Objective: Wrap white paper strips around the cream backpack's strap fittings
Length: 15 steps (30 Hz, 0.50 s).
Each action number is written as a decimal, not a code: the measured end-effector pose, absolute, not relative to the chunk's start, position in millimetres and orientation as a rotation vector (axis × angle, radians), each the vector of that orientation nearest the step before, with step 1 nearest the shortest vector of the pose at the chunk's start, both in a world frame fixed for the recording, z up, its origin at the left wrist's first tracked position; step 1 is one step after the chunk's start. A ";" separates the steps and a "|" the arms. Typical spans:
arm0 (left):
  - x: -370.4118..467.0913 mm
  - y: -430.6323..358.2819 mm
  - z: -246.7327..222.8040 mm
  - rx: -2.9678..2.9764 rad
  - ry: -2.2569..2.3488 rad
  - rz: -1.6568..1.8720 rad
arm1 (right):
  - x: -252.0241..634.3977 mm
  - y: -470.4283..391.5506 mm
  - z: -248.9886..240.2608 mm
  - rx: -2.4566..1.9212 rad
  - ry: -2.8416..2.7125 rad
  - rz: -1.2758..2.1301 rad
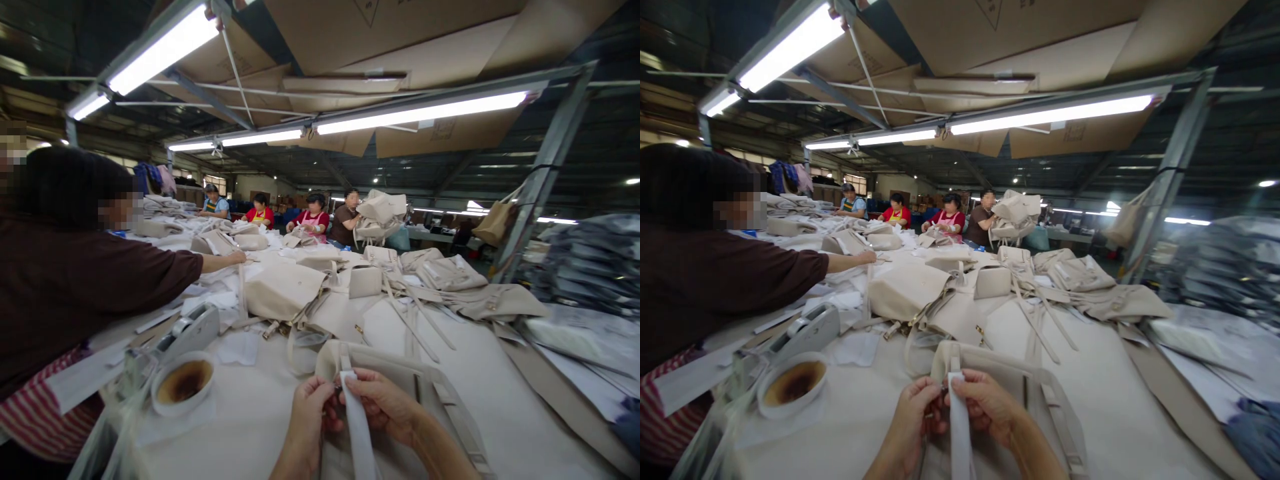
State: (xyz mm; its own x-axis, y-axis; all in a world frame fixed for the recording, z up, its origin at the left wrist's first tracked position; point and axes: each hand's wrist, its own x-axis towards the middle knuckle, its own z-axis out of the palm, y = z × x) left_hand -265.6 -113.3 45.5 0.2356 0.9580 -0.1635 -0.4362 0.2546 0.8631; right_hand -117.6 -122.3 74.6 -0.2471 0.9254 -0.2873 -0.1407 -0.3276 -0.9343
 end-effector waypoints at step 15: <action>-270.9 -101.9 37.4 1.086 0.812 1.144 | -127.5 -120.8 64.2 -1.356 -1.213 1.474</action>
State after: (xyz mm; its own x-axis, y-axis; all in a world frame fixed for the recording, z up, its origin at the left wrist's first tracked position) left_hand -270.9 -101.9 37.4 0.2483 0.9683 0.0265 -0.2949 0.0495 0.9543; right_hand -127.5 -120.8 64.2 -0.1281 0.9605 -0.2470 0.0576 -0.2415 -0.9687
